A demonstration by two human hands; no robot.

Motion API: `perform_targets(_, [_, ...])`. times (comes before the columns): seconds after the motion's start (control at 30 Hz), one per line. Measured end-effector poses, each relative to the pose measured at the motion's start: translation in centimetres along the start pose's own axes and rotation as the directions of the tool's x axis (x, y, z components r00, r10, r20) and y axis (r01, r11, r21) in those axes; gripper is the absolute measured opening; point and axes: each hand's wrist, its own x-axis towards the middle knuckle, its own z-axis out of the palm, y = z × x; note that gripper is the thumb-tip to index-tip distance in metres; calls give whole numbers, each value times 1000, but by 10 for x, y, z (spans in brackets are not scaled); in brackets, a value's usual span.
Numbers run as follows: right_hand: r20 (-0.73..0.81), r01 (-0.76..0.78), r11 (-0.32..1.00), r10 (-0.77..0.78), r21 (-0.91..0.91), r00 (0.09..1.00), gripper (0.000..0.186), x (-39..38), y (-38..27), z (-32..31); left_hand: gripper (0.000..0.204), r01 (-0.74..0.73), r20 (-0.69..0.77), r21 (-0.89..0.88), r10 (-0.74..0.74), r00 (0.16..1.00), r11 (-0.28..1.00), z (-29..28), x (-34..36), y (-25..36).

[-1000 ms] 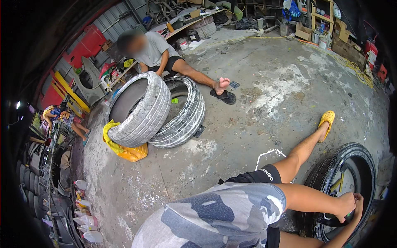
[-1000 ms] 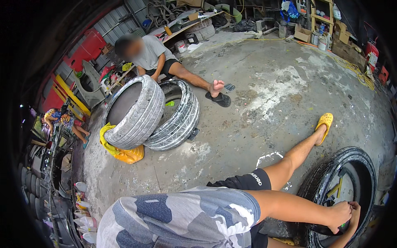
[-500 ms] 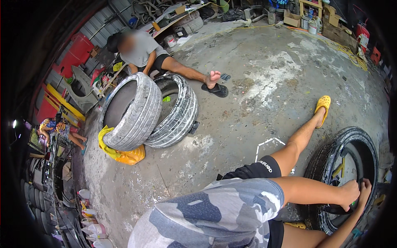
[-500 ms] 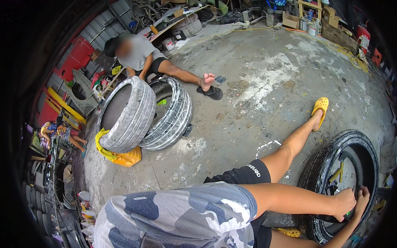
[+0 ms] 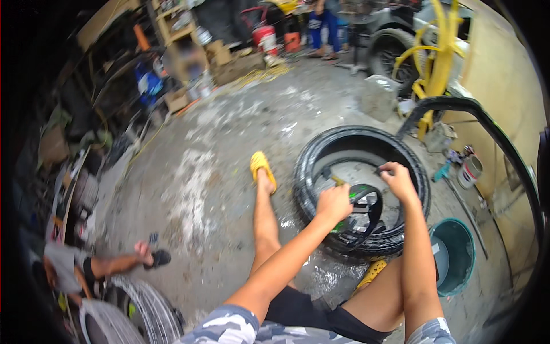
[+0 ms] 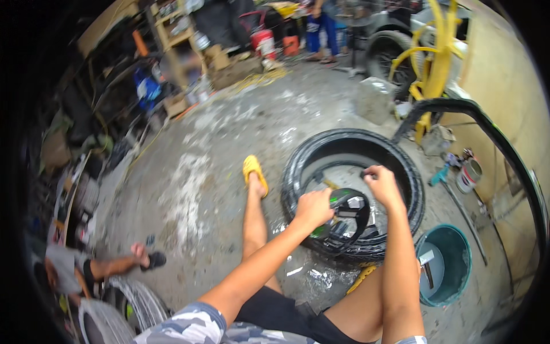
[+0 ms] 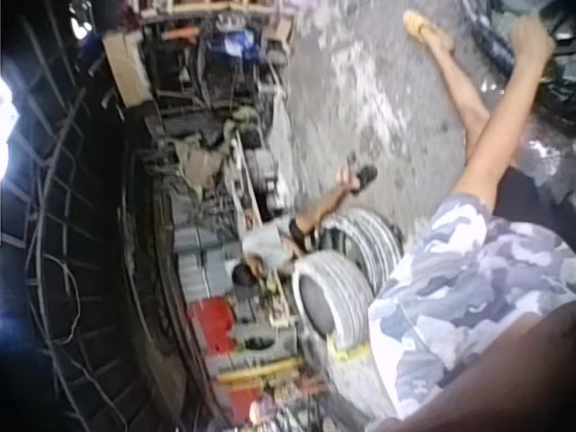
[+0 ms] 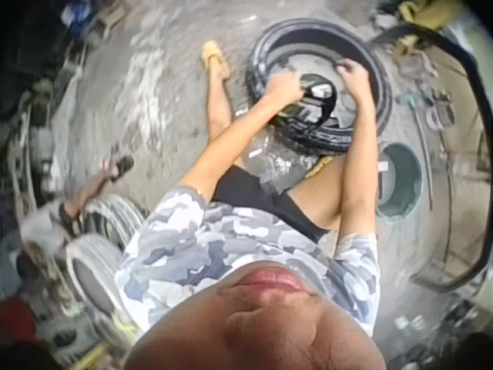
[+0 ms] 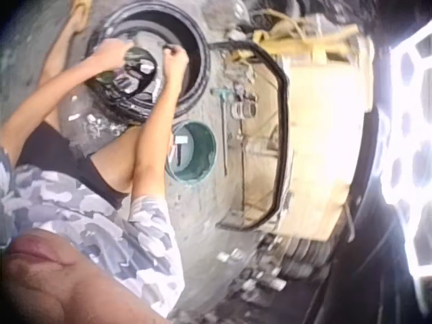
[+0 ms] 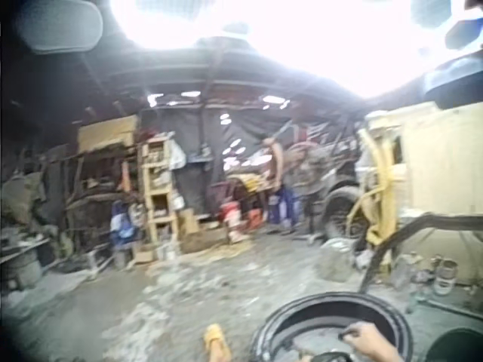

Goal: Clean and repair the inner rim or a part of a disassembled tire using a brush and soapy water.

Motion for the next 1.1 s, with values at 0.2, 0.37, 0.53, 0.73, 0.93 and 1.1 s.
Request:
perform_targets(0.2, [44, -83, 994, 80, 70, 996, 27, -19, -11, -16, 43, -132, 39, 142, 127, 991, 981, -1, 7, 24])
perform_targets(0.37, [46, -88, 994, 85, 64, 995, 29, -18, -13, -15, 44, -184, 22, 175, 183, 983, 967, -5, 9, 38])
perform_targets(0.53, [91, -119, 990, 112, 76, 990, 32, -15, -21, -11, 45, -206, 4, 195, 209, 978, 959, -5, 11, 39])
perform_targets(0.73, [173, -146, 988, 134, 58, 976, 30, -14, -23, -10, 45, -208, -6, 210, 214, 977, 955, -5, 9, 41])
perform_targets(0.93, [189, -78, 996, 70, 38, 980, 30, -15, -25, -5, 45, -190, -23, 192, 198, 980, 963, -2, 6, 37])
perform_targets(1.1, [185, -48, 998, 41, 32, 982, 30, -14, -29, 5, 47, -166, -52, 174, 177, 983, 971, -4, 3, 31])
